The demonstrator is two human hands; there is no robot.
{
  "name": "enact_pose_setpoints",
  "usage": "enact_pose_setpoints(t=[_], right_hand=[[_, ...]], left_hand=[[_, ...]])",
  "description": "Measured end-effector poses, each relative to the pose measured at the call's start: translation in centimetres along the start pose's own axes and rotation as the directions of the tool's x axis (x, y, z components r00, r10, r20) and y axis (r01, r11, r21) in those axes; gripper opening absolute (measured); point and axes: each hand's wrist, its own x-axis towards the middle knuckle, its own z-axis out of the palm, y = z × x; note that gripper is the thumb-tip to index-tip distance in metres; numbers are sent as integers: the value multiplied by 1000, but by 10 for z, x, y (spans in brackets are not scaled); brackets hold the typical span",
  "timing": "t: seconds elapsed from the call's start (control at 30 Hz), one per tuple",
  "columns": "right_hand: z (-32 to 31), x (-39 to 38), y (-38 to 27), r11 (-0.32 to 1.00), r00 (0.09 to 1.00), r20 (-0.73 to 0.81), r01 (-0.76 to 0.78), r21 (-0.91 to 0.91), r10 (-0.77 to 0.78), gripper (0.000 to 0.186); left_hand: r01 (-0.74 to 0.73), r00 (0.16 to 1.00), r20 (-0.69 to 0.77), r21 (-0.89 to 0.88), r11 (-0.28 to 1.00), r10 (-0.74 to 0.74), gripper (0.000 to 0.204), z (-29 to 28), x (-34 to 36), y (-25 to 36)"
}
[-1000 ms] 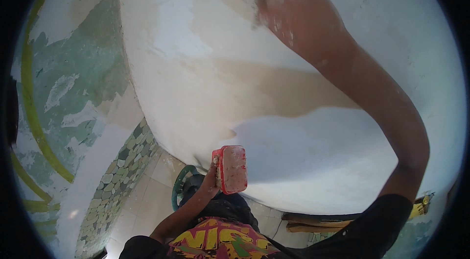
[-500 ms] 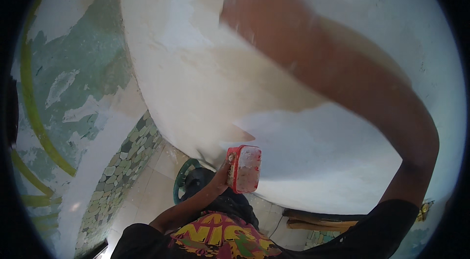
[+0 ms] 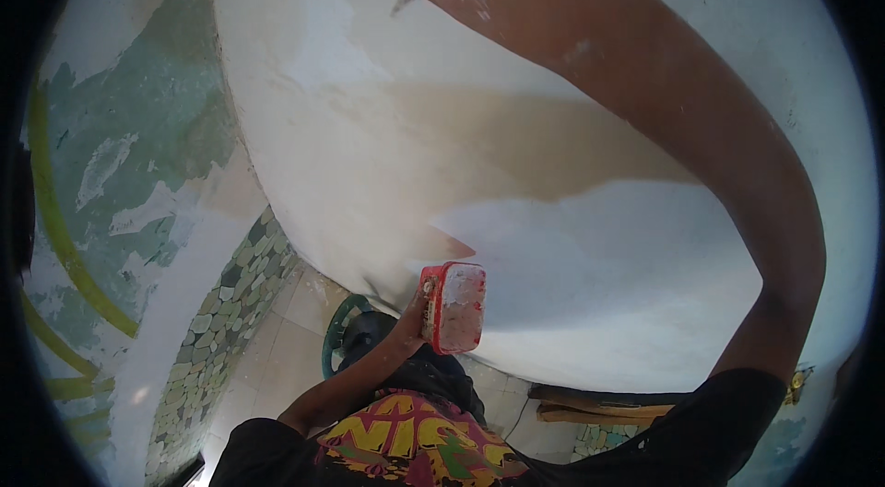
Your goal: Applying plaster or wall putty to a wall surface using a putty knife and a plastic container.
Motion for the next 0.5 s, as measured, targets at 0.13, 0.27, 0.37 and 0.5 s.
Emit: enact_pose_setpoints(t=[0.13, 0.27, 0.37, 0.5], right_hand=[[21, -19, -15, 998, 987, 151, 57, -16, -54, 16], [3, -70, -54, 992, 953, 276, 130, -4, -124, 11], [-22, -81, -46, 992, 779, 615, 76, 103, -124, 10], [-26, -69, -19, 970, 973, 56, 229, -77, -225, 19]], left_hand=[[-12, 999, -34, 8, 1000, 13, 58, -3, -3, 1], [-14, 999, -32, 32, 999, 15, 58, -1, -1, 5], [10, 998, -69, -6, 1000, -10, 56, 0, -2, 7], [57, 994, 95, -18, 998, -55, 60, -10, 13, -9]])
